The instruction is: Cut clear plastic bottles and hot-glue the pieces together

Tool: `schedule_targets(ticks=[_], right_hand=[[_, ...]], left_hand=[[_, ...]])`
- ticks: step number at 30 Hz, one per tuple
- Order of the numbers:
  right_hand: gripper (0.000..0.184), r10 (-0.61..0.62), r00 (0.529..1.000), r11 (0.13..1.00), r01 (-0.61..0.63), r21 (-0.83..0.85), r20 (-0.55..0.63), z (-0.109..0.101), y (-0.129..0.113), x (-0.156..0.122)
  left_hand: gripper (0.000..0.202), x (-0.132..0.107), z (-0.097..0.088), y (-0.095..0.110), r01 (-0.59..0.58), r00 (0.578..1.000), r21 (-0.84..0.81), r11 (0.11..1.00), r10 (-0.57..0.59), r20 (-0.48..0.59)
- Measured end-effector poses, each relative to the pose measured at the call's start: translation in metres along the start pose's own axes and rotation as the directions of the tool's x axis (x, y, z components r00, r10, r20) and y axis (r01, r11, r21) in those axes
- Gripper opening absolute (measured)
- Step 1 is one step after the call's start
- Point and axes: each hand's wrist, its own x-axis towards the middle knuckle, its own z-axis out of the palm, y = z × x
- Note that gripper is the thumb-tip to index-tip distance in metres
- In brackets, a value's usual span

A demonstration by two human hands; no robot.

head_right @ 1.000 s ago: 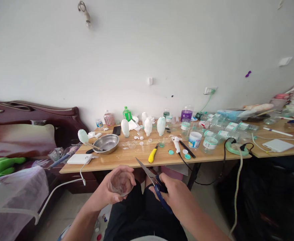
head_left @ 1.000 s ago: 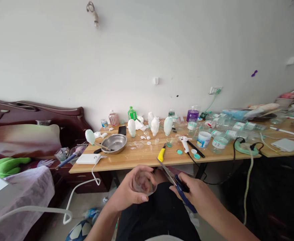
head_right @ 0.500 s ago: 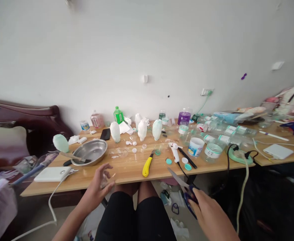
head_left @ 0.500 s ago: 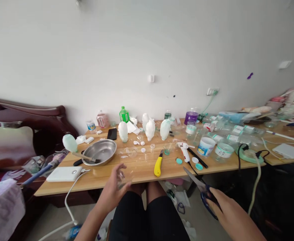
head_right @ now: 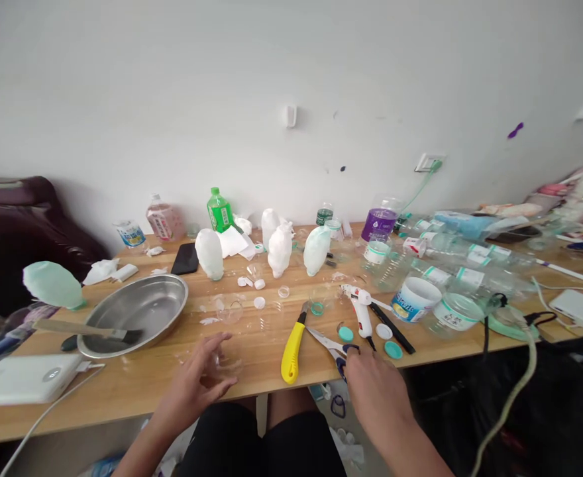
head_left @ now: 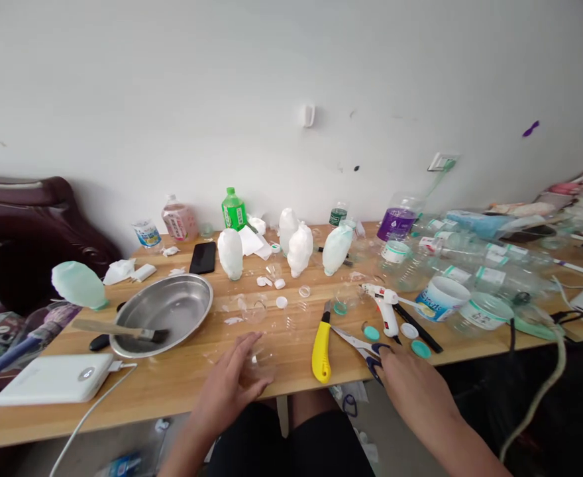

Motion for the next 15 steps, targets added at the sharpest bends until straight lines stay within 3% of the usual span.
schedule_targets(ticks=[8,15], right_hand=[[0.016,0.005,1.000,0.998,-0.004,0.057,-0.022,-0.007,-0.025,0.030],[0.029,0.057,0.985,0.977,-0.022,0.212,-0.162,0.003,-0.008,0.007]], left_hand=[[0.066,0.007,0.001,-0.003,0.071,0.996,-0.106,0.992,-0.077,-0.053],[0.062,0.010,-0.001,-0.008,0.064,0.996,-0.117,0.991,-0.072,-0.062]])
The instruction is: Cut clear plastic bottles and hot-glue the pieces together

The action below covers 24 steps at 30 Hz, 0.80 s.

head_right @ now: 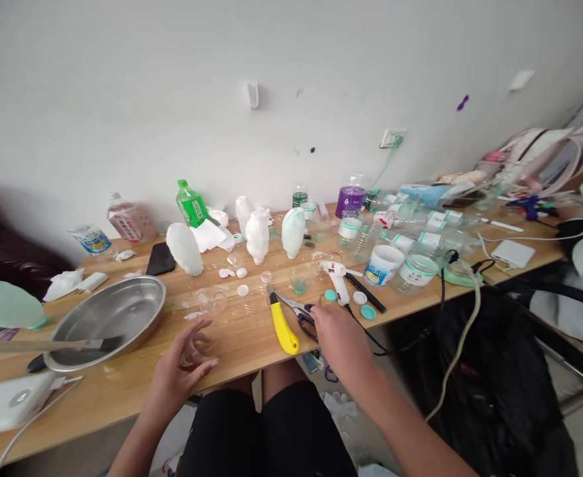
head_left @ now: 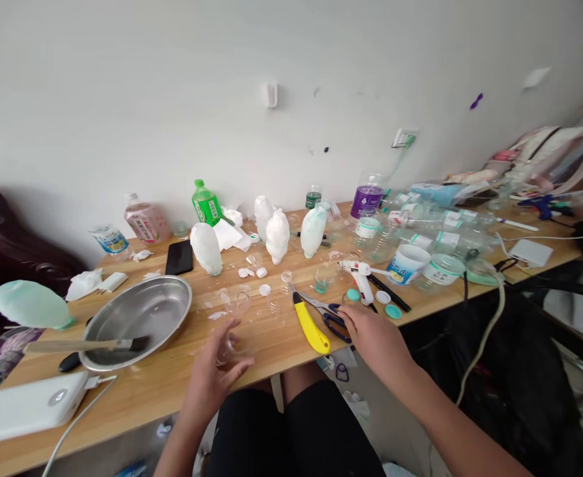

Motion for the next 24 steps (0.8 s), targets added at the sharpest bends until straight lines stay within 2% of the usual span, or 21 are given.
schedule_targets(ticks=[2,5,7,10,13,16,21,24], right_hand=[[0.030,-0.004,0.995,0.991,0.017,0.135,-0.098,0.008,0.011,-0.019],[0.030,-0.040,0.970,0.922,0.129,0.365,-0.242,0.024,0.020,-0.053],[0.029,-0.048,0.967,0.871,0.163,0.463,-0.251,0.033,0.023,-0.073],[0.025,0.051,0.978,0.806,0.079,0.587,-0.203,0.037,0.030,-0.086],[0.026,0.221,0.951,0.768,-0.031,0.640,-0.218,0.033,0.045,-0.067],[0.033,0.326,0.911,0.782,-0.110,0.613,-0.253,0.030,0.059,-0.024],[0.040,0.357,0.903,0.836,-0.193,0.514,-0.241,0.032,0.061,0.042],[0.030,0.338,0.915,0.855,-0.201,0.477,-0.221,0.032,0.058,0.063]], left_hand=[[0.065,0.001,0.000,0.000,-0.032,0.999,0.004,0.999,0.032,-0.002],[0.066,0.002,0.000,0.004,-0.048,0.998,0.034,0.998,0.049,-0.032],[0.065,0.002,0.000,0.009,-0.034,0.998,0.044,0.998,0.036,-0.052],[0.064,0.001,0.000,0.017,-0.016,0.998,0.023,1.000,0.018,-0.062],[0.062,0.000,0.000,0.019,-0.005,0.998,0.019,1.000,0.006,-0.060],[0.063,-0.001,0.003,0.014,0.029,0.998,-0.007,1.000,-0.029,-0.050],[0.058,0.001,0.007,0.008,0.032,0.996,-0.255,0.966,-0.052,-0.070],[0.061,0.001,0.004,0.012,0.057,0.997,-0.278,0.959,-0.069,-0.033]])
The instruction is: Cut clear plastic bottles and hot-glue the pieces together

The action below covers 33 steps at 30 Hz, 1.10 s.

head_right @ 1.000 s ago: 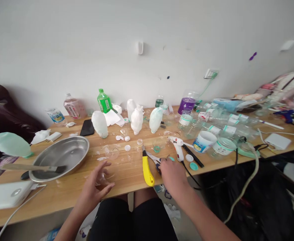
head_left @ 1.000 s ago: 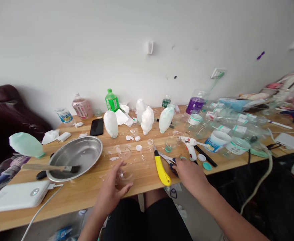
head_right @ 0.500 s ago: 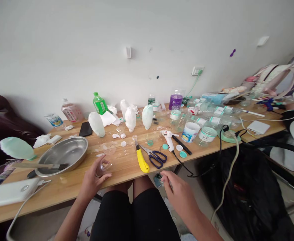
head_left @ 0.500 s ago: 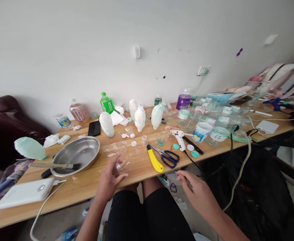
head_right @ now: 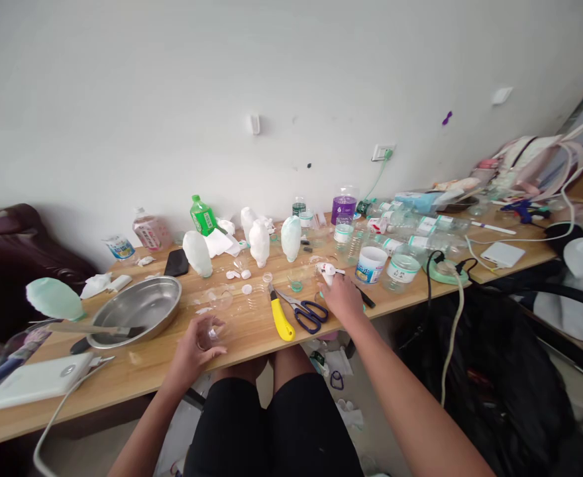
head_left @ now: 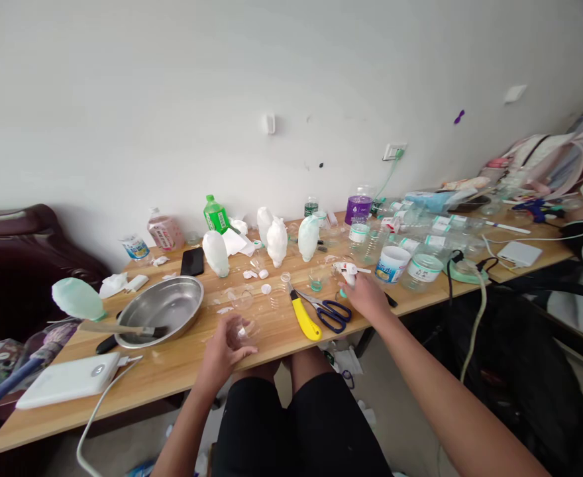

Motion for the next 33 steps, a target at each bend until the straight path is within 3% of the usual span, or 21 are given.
schedule_targets(ticks=[4,10,13,16,19,23,28,33], right_hand=[[0.023,-0.068,0.998,0.997,0.068,0.029,-0.013,-0.002,0.001,0.010],[0.041,-0.095,0.983,0.980,0.120,0.156,-0.159,-0.028,0.006,0.008],[0.043,-0.075,0.983,0.966,0.112,0.232,-0.165,-0.041,-0.006,-0.015],[0.042,-0.085,0.989,0.939,0.120,0.323,-0.122,-0.045,-0.030,-0.061],[0.036,-0.201,0.969,0.851,0.100,0.516,0.143,-0.037,-0.059,-0.113],[0.023,-0.381,0.905,0.768,0.196,0.610,0.190,-0.014,-0.088,-0.157],[0.025,-0.502,0.841,0.759,0.314,0.570,0.205,0.011,-0.100,-0.162],[0.024,-0.520,0.823,0.797,0.374,0.474,0.227,0.024,-0.099,-0.158]], left_hand=[[0.063,0.000,-0.007,0.007,0.011,0.998,0.018,1.000,-0.012,0.055],[0.060,0.002,-0.011,0.004,-0.045,0.997,0.108,0.993,0.038,0.070],[0.058,0.002,-0.011,0.005,-0.057,0.995,0.093,0.994,0.049,0.089],[0.058,0.000,-0.010,0.006,-0.049,0.991,0.059,0.997,0.041,0.127],[0.053,-0.002,-0.009,0.007,-0.035,0.992,0.119,0.992,0.020,0.122],[0.051,-0.004,-0.015,0.010,-0.022,0.998,0.252,0.967,0.007,0.060],[0.045,-0.006,-0.028,0.010,-0.135,0.990,0.343,0.929,0.116,0.075],[0.046,-0.009,-0.031,-0.001,-0.103,0.994,0.324,0.940,0.087,0.064]])
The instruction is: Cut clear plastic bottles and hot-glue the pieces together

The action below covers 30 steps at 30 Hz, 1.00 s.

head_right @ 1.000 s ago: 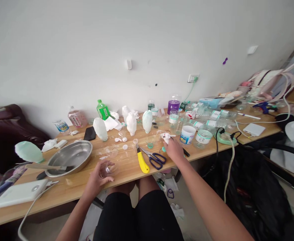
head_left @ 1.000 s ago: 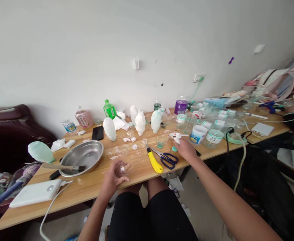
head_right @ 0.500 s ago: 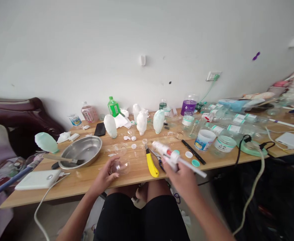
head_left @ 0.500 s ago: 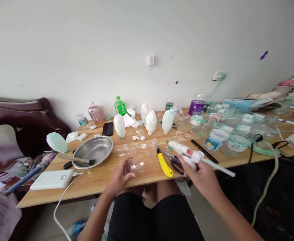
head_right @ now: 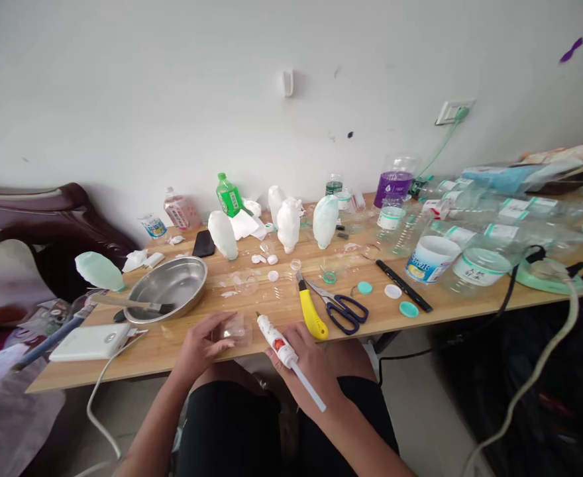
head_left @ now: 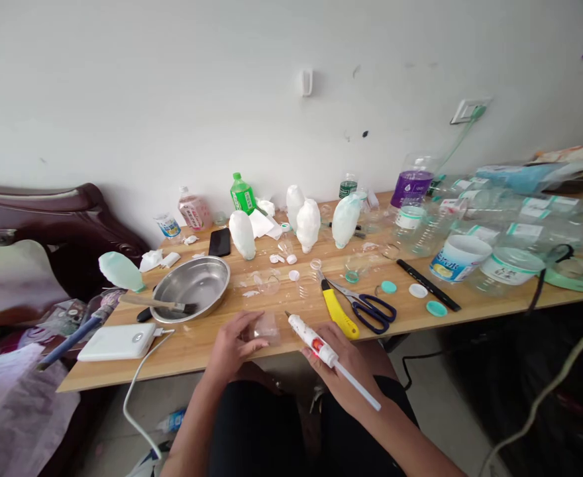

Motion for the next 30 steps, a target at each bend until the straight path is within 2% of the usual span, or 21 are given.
schedule_targets(ticks=[4,10,15,21,30], right_hand=[[0.028,-0.010,0.993,0.990,0.027,-0.142,0.115,0.004,0.002,-0.001],[0.029,0.036,0.993,0.971,-0.008,-0.239,0.113,0.005,-0.003,0.003],[0.027,0.074,0.984,0.951,-0.020,-0.308,0.164,0.000,-0.005,0.010],[0.025,0.102,0.977,0.935,-0.031,-0.353,0.185,0.001,-0.001,0.012],[0.021,0.121,0.974,0.956,-0.063,-0.285,0.191,-0.001,-0.003,0.014]], left_hand=[[0.048,0.001,0.001,-0.006,0.004,1.000,-0.035,0.999,-0.004,0.004],[0.051,0.003,0.002,-0.008,-0.017,0.999,-0.052,0.999,0.018,0.029],[0.051,0.002,0.003,-0.007,-0.067,0.997,-0.052,0.996,0.068,0.023],[0.053,0.000,0.003,-0.009,-0.077,0.996,-0.055,0.995,0.080,0.041],[0.053,0.000,0.002,-0.008,-0.068,0.996,-0.050,0.996,0.071,0.051]])
